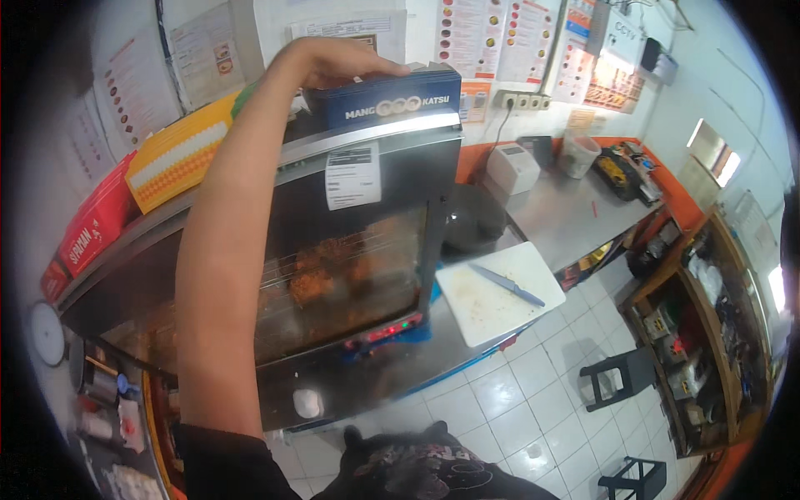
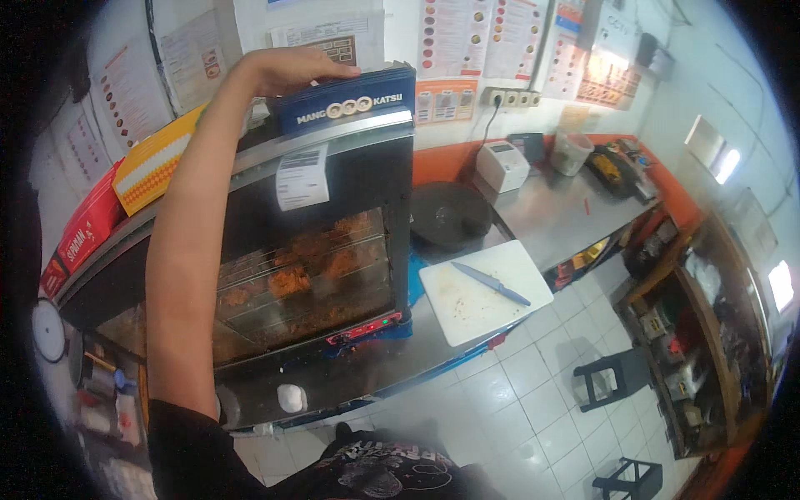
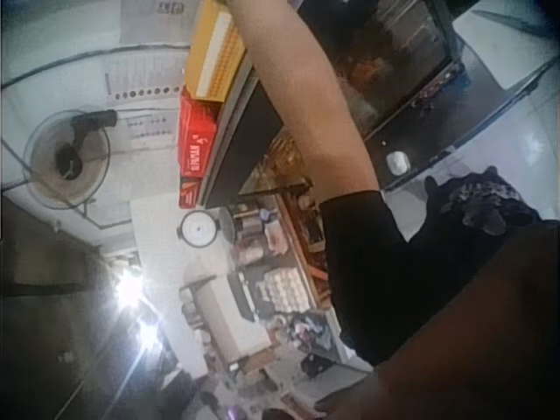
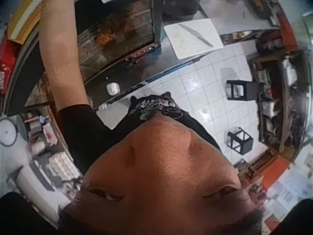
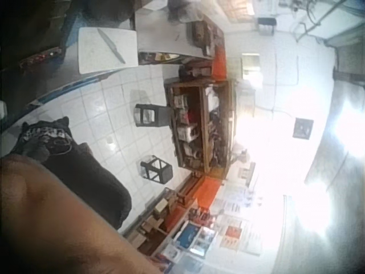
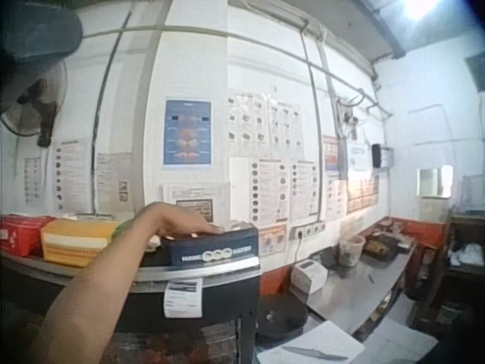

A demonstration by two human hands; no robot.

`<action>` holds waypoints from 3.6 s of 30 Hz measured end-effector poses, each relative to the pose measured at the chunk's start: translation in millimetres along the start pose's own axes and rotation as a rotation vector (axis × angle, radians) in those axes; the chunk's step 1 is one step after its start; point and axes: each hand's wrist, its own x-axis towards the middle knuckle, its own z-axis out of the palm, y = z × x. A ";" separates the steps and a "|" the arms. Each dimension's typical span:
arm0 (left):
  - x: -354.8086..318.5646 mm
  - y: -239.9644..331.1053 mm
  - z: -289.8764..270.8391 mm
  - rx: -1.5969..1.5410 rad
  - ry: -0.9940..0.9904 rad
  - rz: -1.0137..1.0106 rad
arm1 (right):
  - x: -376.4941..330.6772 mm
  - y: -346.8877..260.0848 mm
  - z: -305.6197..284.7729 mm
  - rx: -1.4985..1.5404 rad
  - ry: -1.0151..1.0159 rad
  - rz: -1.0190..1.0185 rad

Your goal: Preparing a fried chicken order by cutting the meat, adding rice, and packaging it into a box according to a receipt.

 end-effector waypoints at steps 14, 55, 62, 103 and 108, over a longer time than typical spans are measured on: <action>1.9 31.3 -23.1 0.568 0.212 0.174 | 100.9 -173.7 -110.9 -0.248 0.055 -0.232; -109.3 80.3 508.8 -0.341 0.110 0.393 | -100.7 -395.7 8.4 0.027 0.546 -1.189; -132.9 55.3 473.8 -0.451 0.229 0.321 | -134.4 -413.7 28.6 -0.502 0.165 -1.397; -295.3 -123.9 435.3 -1.103 0.915 -0.120 | -128.4 -407.2 264.4 -0.857 -0.332 -1.525; -327.7 -139.4 425.9 -0.953 0.965 -0.171 | -117.5 -399.8 304.6 -0.921 -0.425 -1.534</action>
